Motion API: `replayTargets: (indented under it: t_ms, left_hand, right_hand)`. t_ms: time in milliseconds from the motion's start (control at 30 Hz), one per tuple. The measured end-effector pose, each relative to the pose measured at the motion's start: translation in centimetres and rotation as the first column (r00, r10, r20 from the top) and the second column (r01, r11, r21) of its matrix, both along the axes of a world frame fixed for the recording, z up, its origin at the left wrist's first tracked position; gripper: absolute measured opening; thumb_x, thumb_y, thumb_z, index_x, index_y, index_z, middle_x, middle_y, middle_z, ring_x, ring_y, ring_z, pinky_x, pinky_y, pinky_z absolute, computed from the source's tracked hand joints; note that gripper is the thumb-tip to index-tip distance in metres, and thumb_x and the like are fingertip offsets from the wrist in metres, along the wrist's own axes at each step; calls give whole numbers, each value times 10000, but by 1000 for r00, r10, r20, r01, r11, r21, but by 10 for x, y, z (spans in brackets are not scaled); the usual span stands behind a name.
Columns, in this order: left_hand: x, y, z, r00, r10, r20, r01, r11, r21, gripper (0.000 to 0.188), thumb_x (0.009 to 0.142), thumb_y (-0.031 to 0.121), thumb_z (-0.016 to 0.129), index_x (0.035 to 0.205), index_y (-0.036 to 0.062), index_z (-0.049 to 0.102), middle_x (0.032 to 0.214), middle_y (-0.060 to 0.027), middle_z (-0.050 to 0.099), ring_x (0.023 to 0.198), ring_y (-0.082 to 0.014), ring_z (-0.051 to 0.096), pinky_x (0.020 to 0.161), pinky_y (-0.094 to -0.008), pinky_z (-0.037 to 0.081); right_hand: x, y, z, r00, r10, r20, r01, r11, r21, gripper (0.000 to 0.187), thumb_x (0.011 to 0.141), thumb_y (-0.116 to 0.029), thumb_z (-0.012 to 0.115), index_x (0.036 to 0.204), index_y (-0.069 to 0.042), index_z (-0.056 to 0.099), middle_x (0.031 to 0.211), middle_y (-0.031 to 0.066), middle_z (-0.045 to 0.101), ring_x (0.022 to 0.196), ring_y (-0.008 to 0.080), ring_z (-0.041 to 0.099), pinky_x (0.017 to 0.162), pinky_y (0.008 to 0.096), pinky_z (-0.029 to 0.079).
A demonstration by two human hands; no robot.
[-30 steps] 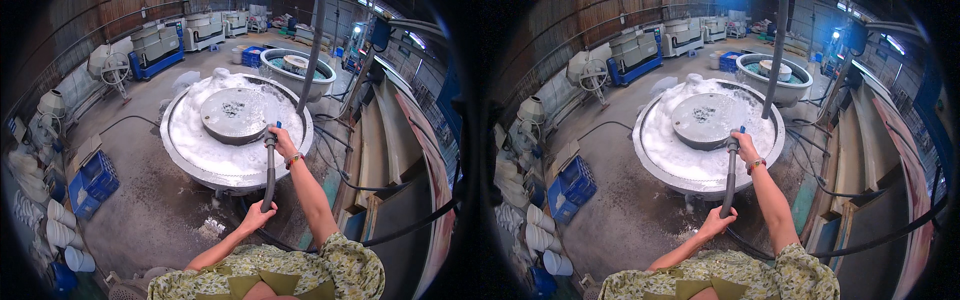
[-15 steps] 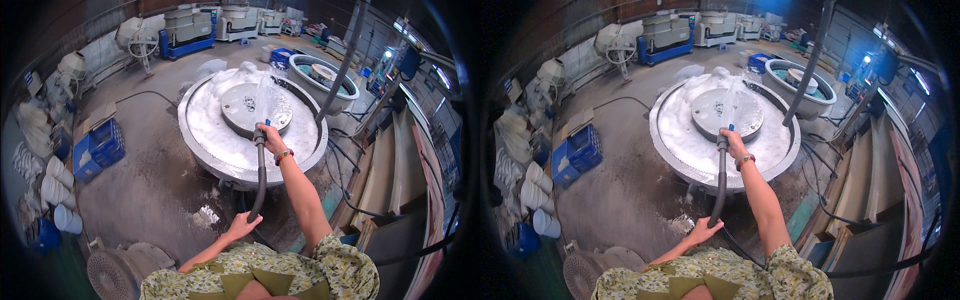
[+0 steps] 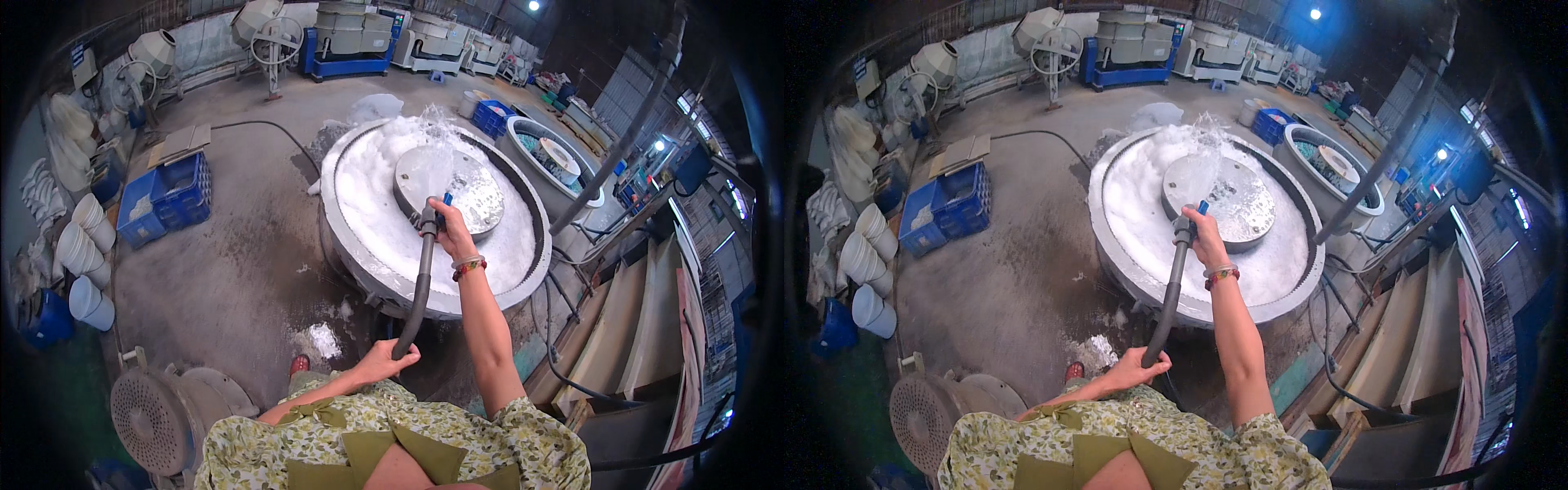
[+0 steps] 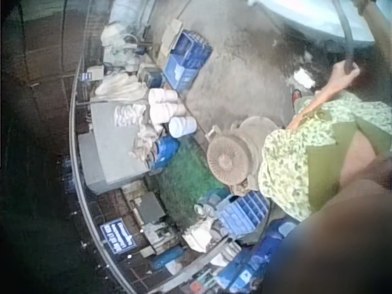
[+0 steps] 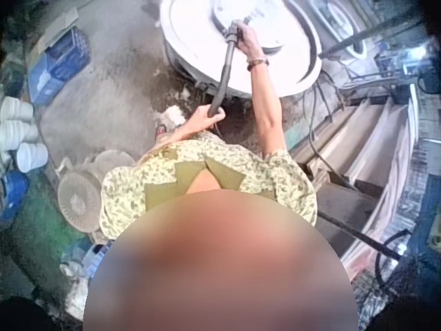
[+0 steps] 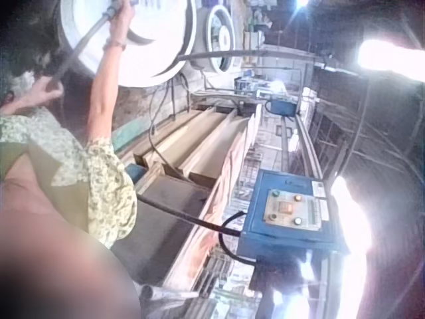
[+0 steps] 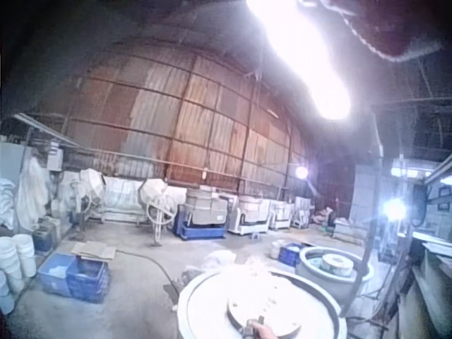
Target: The person uses a hose to spray water into a large rotating industrial washing machine filled with colorful plastic pieces. They rinse the machine's interior and the surrounding floor area, moving around the equipment to cover different sections.
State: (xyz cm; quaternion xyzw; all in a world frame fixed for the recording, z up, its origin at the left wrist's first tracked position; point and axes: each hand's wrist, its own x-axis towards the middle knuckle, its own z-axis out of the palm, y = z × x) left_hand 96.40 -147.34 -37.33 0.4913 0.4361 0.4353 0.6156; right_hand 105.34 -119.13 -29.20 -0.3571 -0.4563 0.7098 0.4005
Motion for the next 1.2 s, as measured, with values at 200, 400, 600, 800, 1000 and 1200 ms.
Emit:
replayTargets:
  t_ms: [200, 400, 600, 800, 1000, 1200]
  left_hand:
    - [-71, 24, 9, 997, 2, 72, 0, 999, -39, 209, 859, 239, 625, 922, 43, 591, 601, 41, 473, 478, -45, 474, 432, -216, 389]
    - [-165, 29, 8, 999, 15, 30, -14, 1000, -21, 187, 861, 212, 615, 918, 36, 588, 624, 22, 492, 491, -48, 477, 434, -225, 395]
    - [-221, 34, 8, 998, 20, 66, -16, 998, -54, 200, 864, 225, 620, 936, 41, 589, 626, 32, 493, 506, -49, 481, 448, -223, 403]
    - [-245, 33, 4, 998, -50, 44, 51, 999, -8, 235, 860, 259, 627, 950, 45, 597, 610, 32, 488, 484, -44, 458, 441, -228, 395]
    - [-254, 40, 8, 994, -72, 82, 78, 995, -63, 289, 858, 321, 625, 948, 48, 598, 613, 32, 485, 496, -50, 471, 447, -229, 401]
    - [-250, 39, 8, 993, -108, 41, 109, 994, -16, 277, 851, 313, 636, 928, 52, 591, 577, 29, 467, 487, -45, 462, 437, -239, 379]
  right_hand:
    - [-74, 36, -29, 984, -54, 170, 76, 989, -125, 191, 790, -125, 563, 899, 13, 490, 756, 130, 533, 605, 236, 563, 497, 414, 538]
    - [-179, 39, -13, 988, -27, 151, 27, 1000, 0, 122, 747, -90, 546, 830, -10, 503, 692, 87, 508, 577, 202, 547, 494, 396, 545]
    - [-231, 44, -27, 975, -18, 221, 40, 995, -96, 150, 746, -90, 554, 865, -19, 495, 716, 67, 504, 581, 182, 543, 500, 396, 555]
    - [-250, 32, -4, 993, -73, 93, 73, 997, 2, 189, 759, -76, 542, 921, -34, 453, 763, 75, 519, 592, 196, 564, 501, 392, 555]
    - [-227, 33, -31, 976, -199, 94, 209, 970, -120, 194, 768, -83, 541, 929, -25, 451, 793, 102, 520, 610, 226, 578, 501, 398, 551]
    - [-232, 27, 6, 981, -176, 76, 174, 984, 28, 181, 746, -86, 542, 898, -12, 478, 757, 83, 514, 619, 201, 557, 500, 405, 540]
